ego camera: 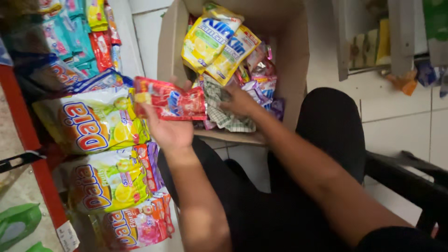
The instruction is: The person cleans merchandise with a cloth, scans items with a handheld scanner, and organizes them on retail shelves.
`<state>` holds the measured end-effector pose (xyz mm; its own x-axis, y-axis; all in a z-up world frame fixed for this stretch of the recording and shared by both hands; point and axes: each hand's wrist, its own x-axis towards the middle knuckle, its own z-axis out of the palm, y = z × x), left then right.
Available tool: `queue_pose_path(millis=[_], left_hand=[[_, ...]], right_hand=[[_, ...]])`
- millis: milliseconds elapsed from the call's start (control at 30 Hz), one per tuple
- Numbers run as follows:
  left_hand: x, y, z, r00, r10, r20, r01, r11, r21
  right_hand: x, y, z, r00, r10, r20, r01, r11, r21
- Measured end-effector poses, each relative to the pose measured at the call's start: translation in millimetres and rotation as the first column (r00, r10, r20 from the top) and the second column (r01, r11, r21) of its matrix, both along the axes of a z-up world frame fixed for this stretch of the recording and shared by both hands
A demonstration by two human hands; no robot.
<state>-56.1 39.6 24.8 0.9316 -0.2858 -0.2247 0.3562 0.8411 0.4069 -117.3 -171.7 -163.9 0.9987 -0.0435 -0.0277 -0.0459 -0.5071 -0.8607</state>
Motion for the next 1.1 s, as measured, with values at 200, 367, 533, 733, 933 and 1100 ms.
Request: queue_pose_path(millis=[200, 367, 533, 733, 933, 1100], left_hand=[[2, -4, -9, 0.991, -0.020, 0.135, -0.005, 0.984, 0.177], [10, -7, -15, 0.995, -0.050, 0.087, 0.027, 0.969, 0.245], [16, -14, -32, 0.999, 0.000, -0.035, 0.013, 0.928, 0.373], [15, -11, -35, 0.999, -0.042, -0.024, 0.047, 0.968, 0.246], [21, -20, -24, 0.989, -0.126, 0.083, 0.092, 0.940, 0.329], [11, -43, -12, 0.984, -0.171, 0.040, 0.148, 0.930, 0.336]], right_hand=[[-12, 20, -9, 0.848, -0.038, -0.529, 0.042, 0.999, -0.004], [-4, 18, -7, 0.940, -0.032, -0.340, 0.068, 0.993, 0.094], [-11, 41, -1, 0.940, 0.008, -0.340, -0.064, 0.986, -0.155], [3, 4, 46, 0.868, 0.055, -0.494, -0.077, 0.997, -0.023], [-28, -92, 169, 0.959, -0.068, -0.273, 0.226, 0.762, 0.606], [-48, -95, 244, 0.992, -0.078, -0.102, 0.127, 0.486, 0.864]])
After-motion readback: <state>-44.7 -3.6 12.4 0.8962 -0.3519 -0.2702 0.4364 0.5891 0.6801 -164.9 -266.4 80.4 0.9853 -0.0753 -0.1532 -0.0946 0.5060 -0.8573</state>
